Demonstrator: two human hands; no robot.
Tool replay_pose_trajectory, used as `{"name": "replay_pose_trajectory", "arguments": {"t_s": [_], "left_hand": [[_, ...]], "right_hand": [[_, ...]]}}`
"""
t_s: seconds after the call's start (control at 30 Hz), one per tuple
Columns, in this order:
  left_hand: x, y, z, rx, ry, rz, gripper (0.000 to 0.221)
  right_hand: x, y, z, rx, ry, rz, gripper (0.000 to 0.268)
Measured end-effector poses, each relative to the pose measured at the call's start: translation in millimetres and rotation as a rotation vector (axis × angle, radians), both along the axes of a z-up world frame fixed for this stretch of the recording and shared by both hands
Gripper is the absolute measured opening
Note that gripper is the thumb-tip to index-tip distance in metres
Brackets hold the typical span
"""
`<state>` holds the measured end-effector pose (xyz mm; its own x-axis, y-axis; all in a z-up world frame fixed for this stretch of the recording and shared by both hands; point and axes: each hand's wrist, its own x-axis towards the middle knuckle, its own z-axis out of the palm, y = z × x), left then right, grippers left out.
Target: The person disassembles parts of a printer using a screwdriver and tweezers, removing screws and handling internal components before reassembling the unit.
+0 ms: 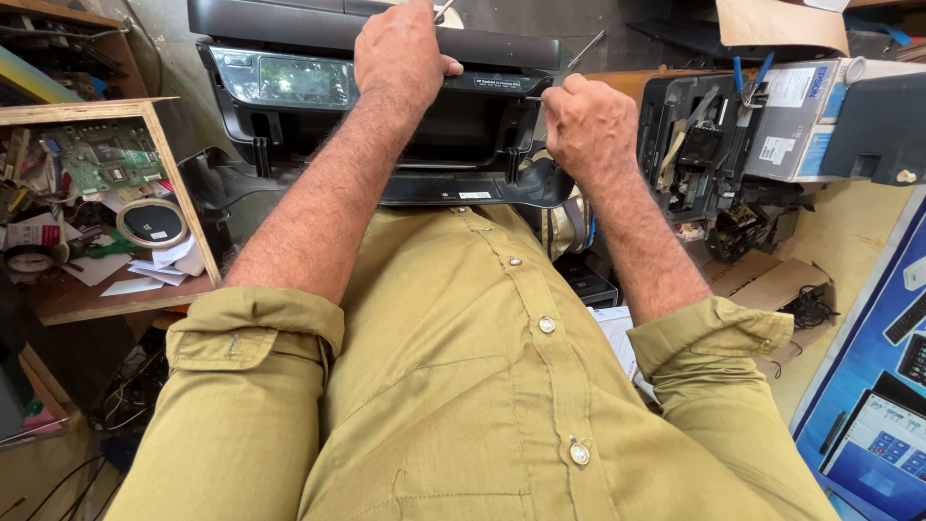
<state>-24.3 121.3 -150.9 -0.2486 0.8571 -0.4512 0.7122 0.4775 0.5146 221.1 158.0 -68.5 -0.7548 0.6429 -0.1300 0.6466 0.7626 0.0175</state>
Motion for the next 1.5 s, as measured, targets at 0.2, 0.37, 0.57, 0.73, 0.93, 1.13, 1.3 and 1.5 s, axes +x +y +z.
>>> {"name": "replay_pose_trajectory", "arguments": {"t_s": [0.2, 0.37, 0.57, 0.73, 0.93, 1.13, 1.3, 1.5], "left_hand": [[-1, 1, 1, 0.060, 0.056, -0.024, 0.057], [1, -1, -4, -0.028, 0.009, -0.029, 0.057], [4, 0, -17, 0.098, 0.113, -0.033, 0.060], [5, 2, -22, -0.049, 0.070, -0.072, 0.055], [5, 0, -24, -0.002, 0.022, -0.023, 0.051], [7, 2, -28, -0.042, 0.040, -0.027, 0.052], [8, 3, -35, -0.104, 0.110, -0.122, 0.057], [9, 2, -38, -0.112, 0.107, -0.111, 0.058]], "right_hand": [[-2, -2, -2, 0.034, -0.050, 0.057, 0.005], [2, -2, -11, 0.067, -0.119, 0.077, 0.008], [-1, -2, -9, 0.046, -0.114, 0.102, 0.009], [-6, -1, -7, 0.076, -0.152, 0.164, 0.013], [-4, 1, -7, 0.012, -0.095, 0.177, 0.007], [1, 3, -13, 0.040, 0.008, 0.223, 0.009], [4, 6, -9, 0.042, 0.011, 0.214, 0.011], [5, 3, -1, 0.042, 0.009, 0.191, 0.011]]}}
